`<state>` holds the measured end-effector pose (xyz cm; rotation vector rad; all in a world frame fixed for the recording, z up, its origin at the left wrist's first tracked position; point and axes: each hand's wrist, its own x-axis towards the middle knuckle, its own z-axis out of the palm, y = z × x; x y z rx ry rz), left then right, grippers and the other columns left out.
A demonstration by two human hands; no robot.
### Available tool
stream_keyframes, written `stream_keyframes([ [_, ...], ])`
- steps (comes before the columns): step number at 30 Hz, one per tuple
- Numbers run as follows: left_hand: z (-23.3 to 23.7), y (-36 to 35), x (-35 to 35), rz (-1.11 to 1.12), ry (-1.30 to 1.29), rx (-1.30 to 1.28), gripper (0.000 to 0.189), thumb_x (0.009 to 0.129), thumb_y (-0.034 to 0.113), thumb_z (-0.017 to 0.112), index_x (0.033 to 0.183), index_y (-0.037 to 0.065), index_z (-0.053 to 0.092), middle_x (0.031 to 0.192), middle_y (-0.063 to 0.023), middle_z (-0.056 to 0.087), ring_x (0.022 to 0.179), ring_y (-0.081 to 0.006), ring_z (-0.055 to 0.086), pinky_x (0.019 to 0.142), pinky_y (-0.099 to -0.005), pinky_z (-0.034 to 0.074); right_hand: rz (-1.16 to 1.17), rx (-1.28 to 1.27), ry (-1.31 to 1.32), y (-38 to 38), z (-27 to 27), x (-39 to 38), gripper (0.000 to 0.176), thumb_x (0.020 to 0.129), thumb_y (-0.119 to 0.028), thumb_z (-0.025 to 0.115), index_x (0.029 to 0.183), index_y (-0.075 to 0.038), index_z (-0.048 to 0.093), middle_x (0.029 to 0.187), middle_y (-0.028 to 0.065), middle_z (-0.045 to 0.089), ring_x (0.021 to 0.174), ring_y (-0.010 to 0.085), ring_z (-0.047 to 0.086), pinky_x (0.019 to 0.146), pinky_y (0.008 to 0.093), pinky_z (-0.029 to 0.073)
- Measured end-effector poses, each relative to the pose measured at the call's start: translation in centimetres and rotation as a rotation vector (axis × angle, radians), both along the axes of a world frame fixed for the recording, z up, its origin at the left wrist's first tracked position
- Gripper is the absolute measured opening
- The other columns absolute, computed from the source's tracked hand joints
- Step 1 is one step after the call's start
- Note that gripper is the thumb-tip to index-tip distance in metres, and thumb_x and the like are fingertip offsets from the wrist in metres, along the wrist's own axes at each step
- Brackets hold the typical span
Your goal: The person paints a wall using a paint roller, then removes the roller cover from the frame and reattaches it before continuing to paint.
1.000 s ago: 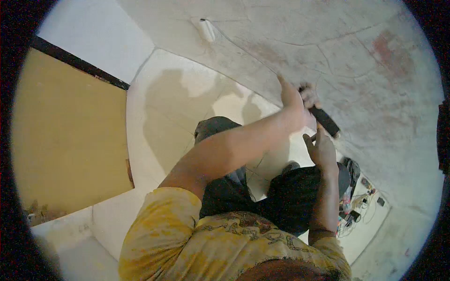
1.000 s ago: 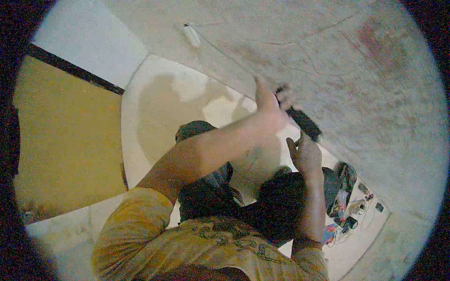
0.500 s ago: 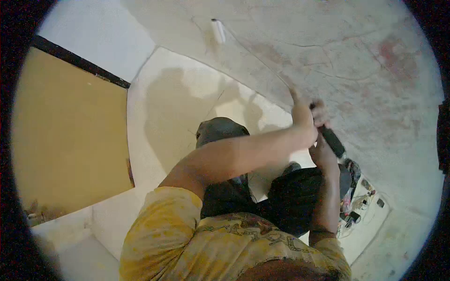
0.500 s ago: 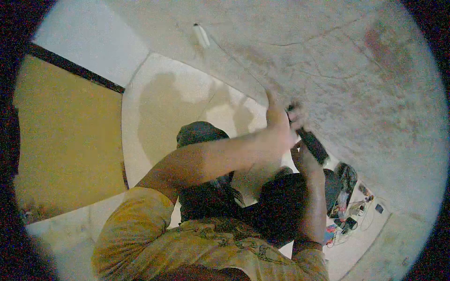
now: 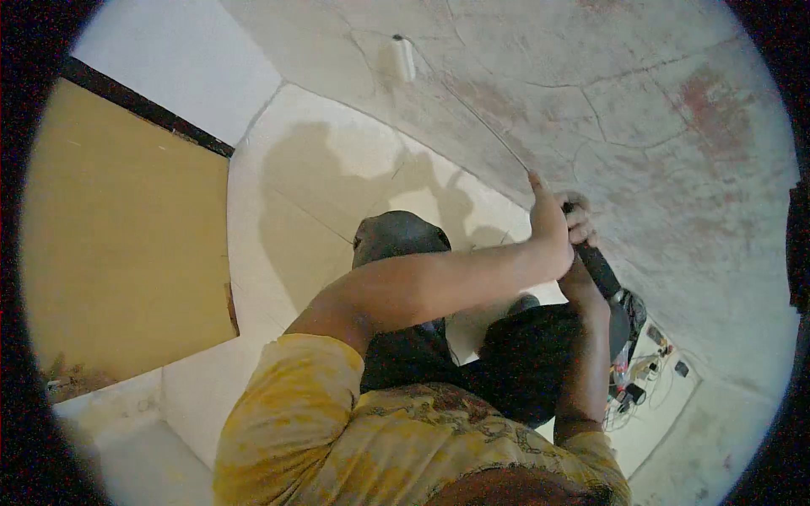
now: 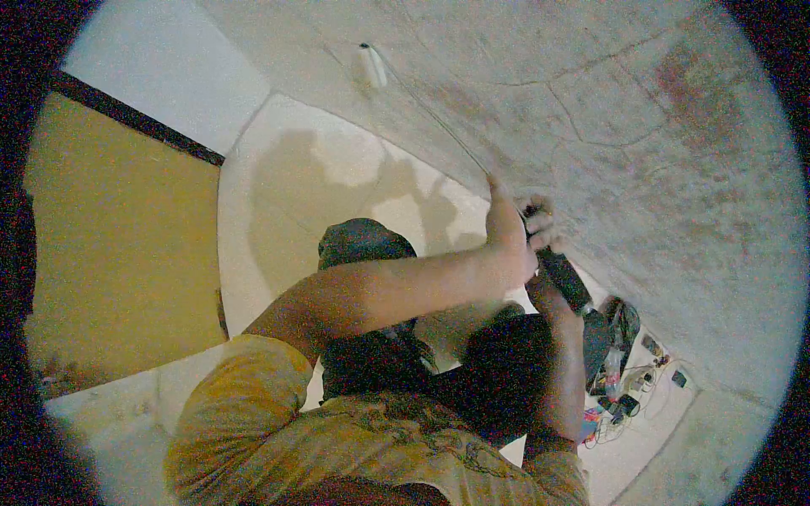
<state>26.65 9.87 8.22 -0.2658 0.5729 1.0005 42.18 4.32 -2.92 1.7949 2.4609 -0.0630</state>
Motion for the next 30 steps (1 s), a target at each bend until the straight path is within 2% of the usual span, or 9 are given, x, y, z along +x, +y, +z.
stream_keyframes([
  [3, 0.3, 3.7, -1.7, 0.120, 0.040, -0.011, 0.076, 0.087, 0.078, 0.019, 0.077, 0.009, 0.048, 0.053, 0.0032, 0.028, 0.046, -0.0144, 0.026, 0.050, -0.0340, 0.033, -0.281, -0.092, 0.399, -0.1, 4.3, -2.3, 0.069, 0.087, -0.024, 0.065, 0.144, -0.003, 0.031, 0.081, 0.0200, 0.067, 0.077, 0.0392, 0.065, 0.071, 0.0475, 0.050],
  [7, 0.3, 7.0, -5.8, 0.248, -0.137, 0.109, 0.074, 0.088, 0.077, 0.020, 0.080, 0.009, 0.048, 0.055, 0.0029, 0.029, 0.047, -0.0145, 0.027, 0.050, -0.0340, 0.034, -0.340, -0.197, 0.376, -0.2, 7.0, -4.0, 0.067, 0.090, -0.032, 0.061, 0.145, -0.008, 0.032, 0.086, 0.0151, 0.069, 0.085, 0.0353, 0.066, 0.073, 0.0459, 0.052],
  [10, 0.7, 4.8, -3.9, 0.186, 0.069, -0.019, 0.075, 0.088, 0.077, 0.020, 0.081, 0.009, 0.049, 0.057, 0.0020, 0.032, 0.048, -0.0148, 0.029, 0.050, -0.0356, 0.035, -0.322, -0.156, 0.337, -0.6, 6.0, -3.5, 0.059, 0.089, -0.028, 0.061, 0.140, -0.010, 0.038, 0.087, 0.0156, 0.068, 0.082, 0.0366, 0.065, 0.073, 0.0448, 0.052],
  [15, -0.4, -0.3, 0.0, -0.008, 0.036, -0.018, 0.077, 0.088, 0.078, 0.021, 0.090, 0.007, 0.052, 0.055, 0.0020, 0.032, 0.046, -0.0166, 0.031, 0.050, -0.0359, 0.036, -0.106, -0.234, 0.104, 0.5, 2.2, -1.4, 0.054, 0.091, -0.027, 0.059, 0.137, -0.004, 0.043, 0.131, 0.0250, 0.051, 0.121, 0.0352, 0.051, 0.098, 0.0425, 0.043],
  [17, -0.1, 0.2, 0.1, -0.004, 0.058, -0.067, 0.076, 0.088, 0.077, 0.022, 0.089, 0.007, 0.052, 0.055, 0.0011, 0.032, 0.046, -0.0172, 0.032, 0.051, -0.0362, 0.037, -0.068, -0.134, 0.001, 0.6, 4.7, -3.0, 0.055, 0.091, -0.028, 0.059, 0.137, -0.004, 0.041, 0.116, 0.0225, 0.058, 0.107, 0.0361, 0.057, 0.090, 0.0433, 0.046],
  [19, 0.3, 2.6, -1.1, 0.103, 0.065, -0.076, 0.075, 0.089, 0.076, 0.023, 0.090, 0.007, 0.053, 0.056, -0.0002, 0.033, 0.048, -0.0175, 0.033, 0.051, -0.0355, 0.037, -0.273, -0.152, 0.337, -0.3, 5.5, -3.1, 0.060, 0.090, -0.031, 0.060, 0.138, -0.004, 0.036, 0.090, 0.0175, 0.067, 0.084, 0.0371, 0.065, 0.077, 0.0442, 0.051],
  [23, -1.7, 6.7, -5.2, 0.246, -0.193, 0.151, 0.071, 0.091, 0.072, 0.024, 0.093, 0.007, 0.053, 0.061, -0.0025, 0.037, 0.054, -0.0183, 0.038, 0.053, -0.0367, 0.039, -0.321, -0.185, 0.351, -0.5, 7.0, -4.0, 0.069, 0.090, -0.035, 0.060, 0.147, -0.010, 0.028, 0.085, 0.0153, 0.068, 0.082, 0.0381, 0.066, 0.074, 0.0467, 0.052],
  [26, 0.8, 4.8, -4.2, 0.209, 0.116, -0.064, 0.070, 0.092, 0.071, 0.024, 0.094, 0.008, 0.053, 0.060, -0.0018, 0.036, 0.054, -0.0184, 0.038, 0.053, -0.0369, 0.037, -0.354, -0.222, 0.392, -0.5, 6.8, -4.0, 0.072, 0.087, -0.023, 0.064, 0.148, -0.012, 0.027, 0.091, 0.0208, 0.067, 0.086, 0.0392, 0.064, 0.076, 0.0472, 0.049],
  [30, 0.2, -0.8, -0.4, -0.002, 0.052, -0.059, 0.074, 0.090, 0.074, 0.024, 0.090, 0.007, 0.055, 0.070, -0.0061, 0.046, 0.056, -0.0193, 0.040, 0.053, -0.0395, 0.039, -0.137, -0.151, 0.549, -0.6, -0.2, 0.1, 0.055, 0.088, -0.021, 0.061, 0.136, -0.004, 0.042, 0.115, 0.0234, 0.058, 0.106, 0.0378, 0.057, 0.085, 0.0452, 0.046],
])
